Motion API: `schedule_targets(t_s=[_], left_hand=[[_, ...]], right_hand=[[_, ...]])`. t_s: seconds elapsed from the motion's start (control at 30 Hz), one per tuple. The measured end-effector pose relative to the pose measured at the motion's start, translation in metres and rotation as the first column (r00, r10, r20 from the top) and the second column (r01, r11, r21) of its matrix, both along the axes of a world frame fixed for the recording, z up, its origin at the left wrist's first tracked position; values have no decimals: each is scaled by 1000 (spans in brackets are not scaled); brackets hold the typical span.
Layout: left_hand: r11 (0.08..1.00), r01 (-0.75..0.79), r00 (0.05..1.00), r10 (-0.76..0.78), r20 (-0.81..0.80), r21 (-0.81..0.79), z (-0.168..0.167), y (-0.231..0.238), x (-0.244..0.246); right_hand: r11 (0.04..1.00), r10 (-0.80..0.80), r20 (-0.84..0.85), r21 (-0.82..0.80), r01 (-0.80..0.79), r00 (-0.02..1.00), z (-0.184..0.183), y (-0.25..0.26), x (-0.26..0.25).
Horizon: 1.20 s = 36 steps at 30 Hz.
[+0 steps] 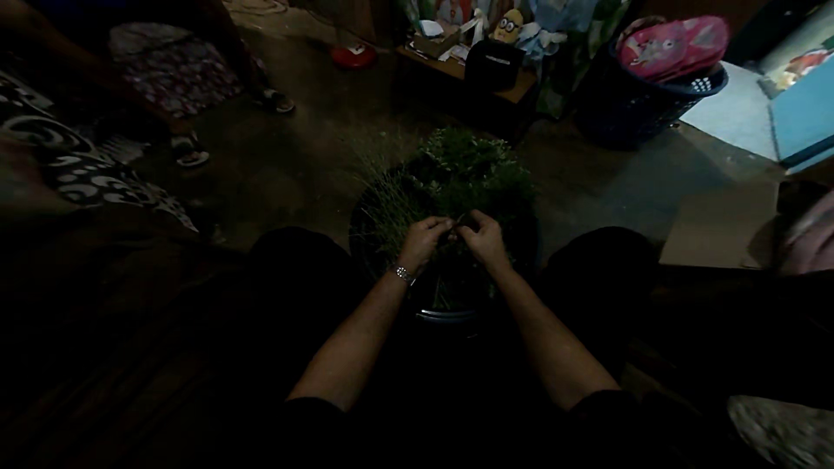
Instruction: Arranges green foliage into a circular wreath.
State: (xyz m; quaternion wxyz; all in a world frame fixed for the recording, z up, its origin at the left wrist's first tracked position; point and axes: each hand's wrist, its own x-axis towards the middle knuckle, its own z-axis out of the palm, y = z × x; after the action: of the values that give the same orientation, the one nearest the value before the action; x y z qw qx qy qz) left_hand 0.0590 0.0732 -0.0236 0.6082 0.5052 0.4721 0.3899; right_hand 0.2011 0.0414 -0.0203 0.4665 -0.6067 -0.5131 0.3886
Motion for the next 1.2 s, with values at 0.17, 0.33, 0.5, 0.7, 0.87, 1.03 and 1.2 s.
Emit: schedule_targets(t_s=[0.17, 0.33, 0.5, 0.7, 0.87, 1.03, 1.2], left_hand=[[998, 15, 995, -9, -95, 63, -1, 0, -1], [1000, 11, 1000, -10, -27, 11, 1, -2, 0], [999, 17, 999, -16, -33, 46, -4, 0, -1], [992, 77, 988, -62, -144, 96, -1, 1, -4], [988, 96, 979, -72, -188, 123, 8, -1, -6], [985, 99, 965, -61, -254, 139, 9, 4, -12], [980, 140, 929, -79, -361, 145, 15, 7, -14]], right_hand=[[1000, -25, -53, 0, 25, 998, -1, 1, 0], [998, -32, -23, -45, 31, 999, 4, -1, 1], [1000, -13, 38, 3, 13, 999, 5, -2, 1], [998, 54, 76, -30, -51, 996, 14, -1, 10], [998, 18, 149, -63, -9, 989, 22, -4, 10], [1000, -12, 163, -23, 16, 986, 29, -5, 15], [999, 18, 179, 34, -25, 984, 30, -8, 17]])
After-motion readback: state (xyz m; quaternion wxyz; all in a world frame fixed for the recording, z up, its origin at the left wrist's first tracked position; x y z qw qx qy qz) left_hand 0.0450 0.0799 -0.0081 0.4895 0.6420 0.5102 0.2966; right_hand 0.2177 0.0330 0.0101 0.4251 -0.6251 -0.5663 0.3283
